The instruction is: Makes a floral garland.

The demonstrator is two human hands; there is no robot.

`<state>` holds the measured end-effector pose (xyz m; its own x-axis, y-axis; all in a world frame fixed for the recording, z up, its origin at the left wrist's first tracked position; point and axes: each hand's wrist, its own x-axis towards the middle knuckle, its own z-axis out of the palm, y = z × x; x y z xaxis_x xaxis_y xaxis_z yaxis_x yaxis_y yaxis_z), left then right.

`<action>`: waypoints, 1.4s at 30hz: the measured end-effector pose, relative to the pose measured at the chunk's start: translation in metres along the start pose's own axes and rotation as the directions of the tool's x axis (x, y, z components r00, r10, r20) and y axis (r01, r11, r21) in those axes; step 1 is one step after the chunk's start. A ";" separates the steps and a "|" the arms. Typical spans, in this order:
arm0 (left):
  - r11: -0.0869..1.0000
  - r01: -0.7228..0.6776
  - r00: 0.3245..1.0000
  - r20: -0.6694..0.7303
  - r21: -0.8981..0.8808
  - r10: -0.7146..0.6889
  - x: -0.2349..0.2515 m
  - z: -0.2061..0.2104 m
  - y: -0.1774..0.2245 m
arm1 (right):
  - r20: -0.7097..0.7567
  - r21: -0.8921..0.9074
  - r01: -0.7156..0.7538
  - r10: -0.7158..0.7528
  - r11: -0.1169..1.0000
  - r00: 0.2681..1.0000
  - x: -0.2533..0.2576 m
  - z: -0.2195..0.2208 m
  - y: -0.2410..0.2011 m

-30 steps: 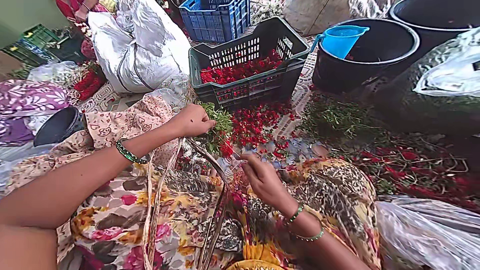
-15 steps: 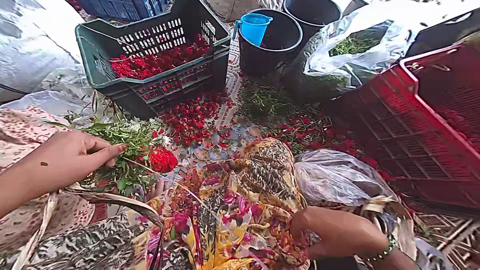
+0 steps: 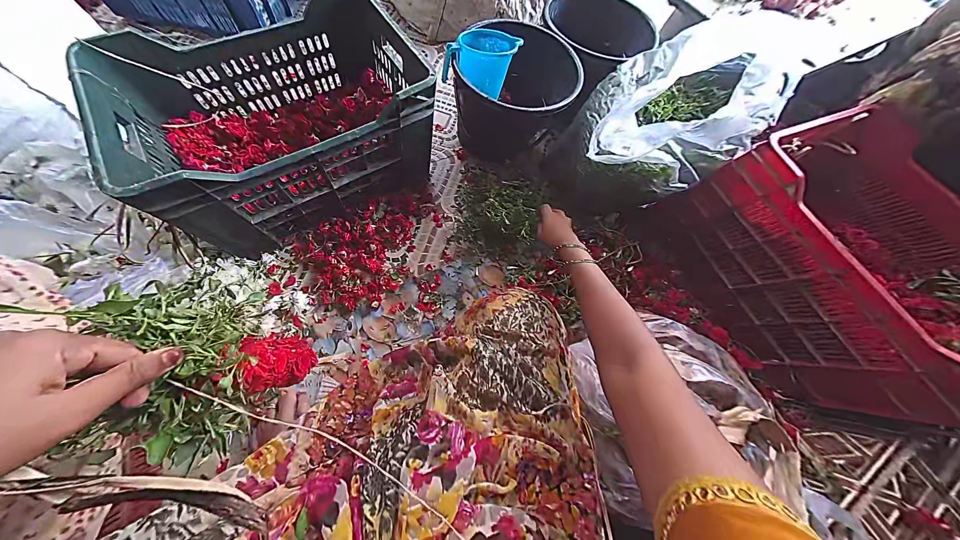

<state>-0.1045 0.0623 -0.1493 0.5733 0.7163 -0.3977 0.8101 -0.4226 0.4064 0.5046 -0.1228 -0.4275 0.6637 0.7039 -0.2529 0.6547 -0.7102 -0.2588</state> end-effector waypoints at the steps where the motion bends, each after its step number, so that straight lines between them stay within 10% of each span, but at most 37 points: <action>1: 1.000 -0.005 1.000 -0.003 -0.001 0.005 0.001 0.001 -0.001 | 0.074 -0.053 -0.023 0.026 0.998 0.997 0.003 0.004 -0.004; 16: 0.989 0.116 0.981 0.143 0.090 -0.128 0.001 -0.002 0.007 | -0.158 0.097 0.011 0.005 0.995 0.988 -0.047 -0.123 -0.026; 23: 0.986 0.054 0.988 0.136 0.155 -0.075 -0.002 -0.006 0.009 | -0.560 0.232 0.230 -0.064 0.945 0.826 -0.057 -0.101 -0.023; 28: 0.982 0.112 0.978 0.160 0.150 -0.136 -0.004 -0.008 0.010 | -0.279 0.061 -0.018 0.034 0.998 0.960 -0.043 -0.060 -0.034; 35: 0.982 0.102 0.981 0.150 0.160 -0.126 -0.008 -0.002 0.000 | -0.574 0.169 0.118 0.001 0.978 0.819 -0.056 -0.083 -0.050; 38: 0.984 0.096 0.979 0.167 0.152 -0.121 -0.006 -0.001 -0.004 | -0.368 0.180 0.025 0.044 0.983 0.929 -0.045 -0.060 -0.036; 42: 0.985 -0.048 0.976 0.217 0.164 0.011 -0.004 -0.012 -0.004 | -0.254 0.539 0.034 0.124 0.841 0.959 -0.046 -0.040 -0.030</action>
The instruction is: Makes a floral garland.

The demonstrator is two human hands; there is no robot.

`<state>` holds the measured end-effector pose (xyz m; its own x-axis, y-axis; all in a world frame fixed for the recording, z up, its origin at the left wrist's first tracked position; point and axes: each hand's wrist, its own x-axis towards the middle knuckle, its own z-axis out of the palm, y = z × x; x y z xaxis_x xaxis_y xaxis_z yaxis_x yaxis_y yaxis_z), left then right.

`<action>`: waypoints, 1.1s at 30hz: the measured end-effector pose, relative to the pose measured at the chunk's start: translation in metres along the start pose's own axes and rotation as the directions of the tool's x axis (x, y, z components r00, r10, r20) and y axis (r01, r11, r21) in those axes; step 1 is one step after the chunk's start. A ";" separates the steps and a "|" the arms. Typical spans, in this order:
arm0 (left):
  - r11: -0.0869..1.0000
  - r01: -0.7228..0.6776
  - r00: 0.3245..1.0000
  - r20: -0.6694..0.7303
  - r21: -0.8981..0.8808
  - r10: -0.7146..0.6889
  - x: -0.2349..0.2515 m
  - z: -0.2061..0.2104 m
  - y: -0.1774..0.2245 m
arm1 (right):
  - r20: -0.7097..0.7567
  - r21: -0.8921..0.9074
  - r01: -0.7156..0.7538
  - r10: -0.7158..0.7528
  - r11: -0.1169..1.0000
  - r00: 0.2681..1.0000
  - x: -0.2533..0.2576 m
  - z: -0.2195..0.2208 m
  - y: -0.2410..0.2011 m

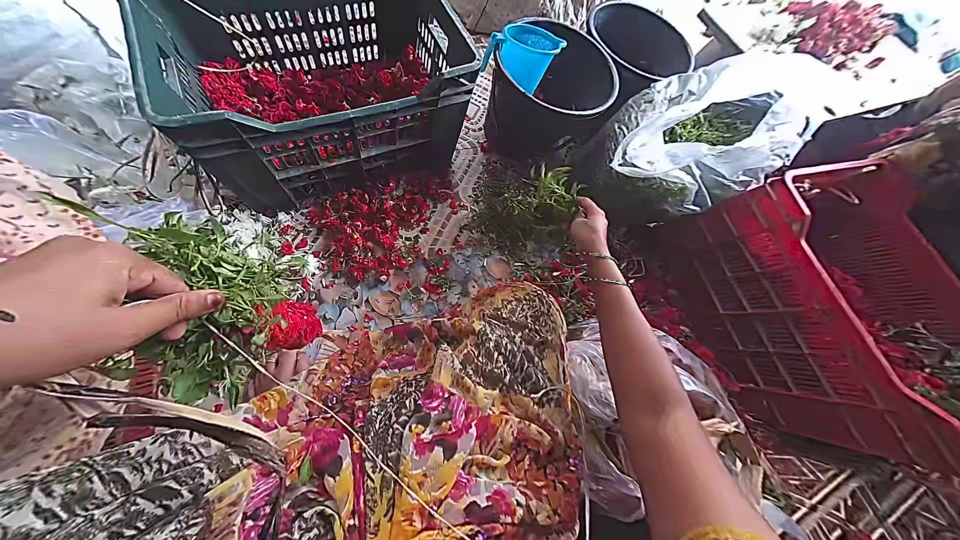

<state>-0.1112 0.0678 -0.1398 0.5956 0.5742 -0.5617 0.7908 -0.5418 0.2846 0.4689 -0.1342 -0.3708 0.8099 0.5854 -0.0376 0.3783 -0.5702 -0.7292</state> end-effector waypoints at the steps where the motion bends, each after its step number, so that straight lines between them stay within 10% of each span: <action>1: 1.000 -0.025 1.000 0.000 0.007 0.025 -0.001 0.000 -0.001 | -0.008 0.177 -0.001 0.003 0.984 1.000 -0.007 0.003 0.002; 6: 0.998 -0.069 0.997 -0.035 0.002 0.069 -0.001 0.004 -0.008 | 0.059 0.702 -0.104 0.088 0.704 0.994 -0.051 0.001 -0.019; 17: 0.986 -0.149 0.984 -0.086 0.068 0.155 -0.010 0.001 -0.002 | 0.121 0.848 -0.144 0.078 0.509 0.990 -0.152 -0.010 -0.053; 21: 0.972 -0.204 0.969 -0.118 0.116 0.218 -0.015 -0.003 0.002 | 0.324 0.754 -0.153 -0.159 0.639 0.932 -0.169 -0.029 -0.037; 27: 0.973 -0.220 0.965 -0.126 0.076 0.228 -0.020 -0.001 -0.003 | 0.460 0.316 -0.023 -0.132 0.949 0.878 -0.191 -0.066 -0.042; 33: 0.980 -0.194 0.973 -0.115 0.053 0.199 -0.027 -0.002 -0.004 | 0.526 -0.101 0.141 -0.067 0.985 0.848 -0.183 -0.052 -0.034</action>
<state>-0.1298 0.0554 -0.1243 0.7533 0.5214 -0.4009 0.6515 -0.6750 0.3464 0.3308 -0.2516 -0.3036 0.4256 0.8378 -0.3420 0.5323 -0.5374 -0.6541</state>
